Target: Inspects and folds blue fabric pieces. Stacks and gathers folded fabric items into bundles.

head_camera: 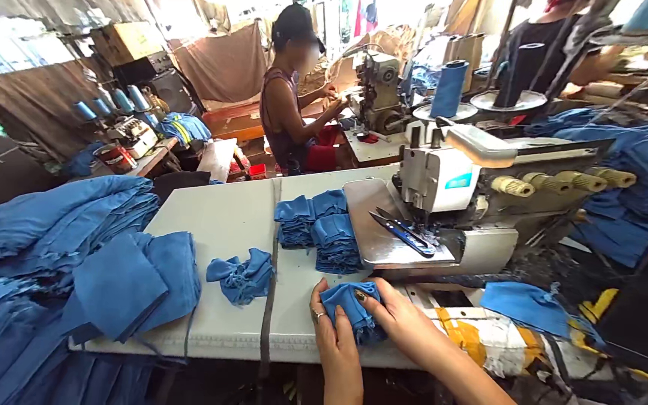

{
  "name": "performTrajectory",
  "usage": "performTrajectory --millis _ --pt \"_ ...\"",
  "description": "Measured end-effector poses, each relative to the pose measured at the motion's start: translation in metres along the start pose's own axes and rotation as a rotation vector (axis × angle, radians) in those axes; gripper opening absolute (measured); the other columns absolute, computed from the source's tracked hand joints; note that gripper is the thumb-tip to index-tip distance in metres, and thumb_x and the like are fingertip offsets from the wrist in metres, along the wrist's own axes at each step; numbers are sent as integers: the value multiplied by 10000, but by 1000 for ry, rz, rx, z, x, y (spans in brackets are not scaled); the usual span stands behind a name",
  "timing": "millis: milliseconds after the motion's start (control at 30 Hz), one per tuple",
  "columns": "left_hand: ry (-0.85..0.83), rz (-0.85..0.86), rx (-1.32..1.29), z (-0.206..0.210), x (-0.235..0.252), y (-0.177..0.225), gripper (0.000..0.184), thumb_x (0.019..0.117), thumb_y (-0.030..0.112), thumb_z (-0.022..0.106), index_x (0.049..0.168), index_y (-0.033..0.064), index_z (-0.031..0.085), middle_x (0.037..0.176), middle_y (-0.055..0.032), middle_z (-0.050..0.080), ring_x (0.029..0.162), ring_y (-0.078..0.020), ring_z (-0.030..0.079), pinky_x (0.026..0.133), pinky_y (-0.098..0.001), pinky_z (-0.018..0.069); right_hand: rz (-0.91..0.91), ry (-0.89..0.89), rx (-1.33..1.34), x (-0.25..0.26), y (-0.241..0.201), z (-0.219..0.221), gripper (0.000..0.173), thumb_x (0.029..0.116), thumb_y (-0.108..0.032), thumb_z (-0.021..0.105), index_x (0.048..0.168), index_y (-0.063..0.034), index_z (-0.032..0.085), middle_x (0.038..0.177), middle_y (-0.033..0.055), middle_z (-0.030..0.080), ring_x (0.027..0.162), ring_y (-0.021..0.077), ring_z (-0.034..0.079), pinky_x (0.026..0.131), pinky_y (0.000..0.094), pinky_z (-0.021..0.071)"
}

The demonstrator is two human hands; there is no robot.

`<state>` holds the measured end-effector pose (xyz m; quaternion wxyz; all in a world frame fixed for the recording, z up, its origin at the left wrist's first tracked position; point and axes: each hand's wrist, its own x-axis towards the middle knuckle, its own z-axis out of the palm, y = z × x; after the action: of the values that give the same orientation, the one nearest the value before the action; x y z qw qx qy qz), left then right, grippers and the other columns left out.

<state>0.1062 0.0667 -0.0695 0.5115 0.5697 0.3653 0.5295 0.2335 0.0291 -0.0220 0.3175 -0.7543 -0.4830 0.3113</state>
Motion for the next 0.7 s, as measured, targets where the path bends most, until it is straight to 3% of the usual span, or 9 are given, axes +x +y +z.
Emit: performTrajectory --millis 133,333,433,500,600,667,700 --pt "23 28 -109 -1 0 -5 483 997 64 340 1437 -127 398 1445 -254 502 1374 -213 482 1152 -330 394 -34 46 61 3 -3 8 568 969 -531 467 1325 -100 563 1193 132 630 1151 251 617 974 474 500" --pt "2 38 -223 -7 -3 -9 461 1029 62 339 1451 -122 366 1461 -243 489 1369 -214 496 1153 -347 410 39 33 400 2 -5 9 625 716 -486 754 1222 -149 610 1238 146 544 1140 236 572 901 405 518" --pt "-13 -27 -263 -10 0 -4 471 1028 72 371 1464 -106 348 1476 -236 464 1365 -200 487 1135 -331 419 11 -25 621 -5 -4 9 577 746 -365 788 1202 -106 548 1083 66 637 956 156 667 781 338 587" --pt "-4 -77 -256 -12 0 2 526 1006 98 423 1486 -98 333 1485 -237 450 1365 -201 479 1123 -325 423 21 -62 835 -14 -3 13 549 778 -273 775 1209 -65 507 1026 73 655 890 172 684 744 352 603" --pt "18 -130 -264 -11 -7 13 634 989 236 491 1511 -81 319 1518 -238 435 1407 -227 455 1140 -348 418 47 -115 1167 -28 2 17 577 825 -243 747 1290 -48 464 1057 109 680 940 217 695 814 420 606" --pt "13 -147 -320 -12 -17 18 751 1020 420 487 1532 -81 261 1547 -227 400 1431 -220 422 1153 -355 401 68 -140 1375 -39 4 14 543 829 -309 779 1261 -95 529 1052 89 715 972 207 709 860 434 604" --pt "15 -180 -383 -12 -22 20 802 1017 483 495 1544 -64 237 1552 -208 400 1427 -213 430 1152 -363 406 79 -142 1465 -43 2 10 464 815 -350 800 1173 -116 621 1015 78 739 957 202 721 853 435 610"
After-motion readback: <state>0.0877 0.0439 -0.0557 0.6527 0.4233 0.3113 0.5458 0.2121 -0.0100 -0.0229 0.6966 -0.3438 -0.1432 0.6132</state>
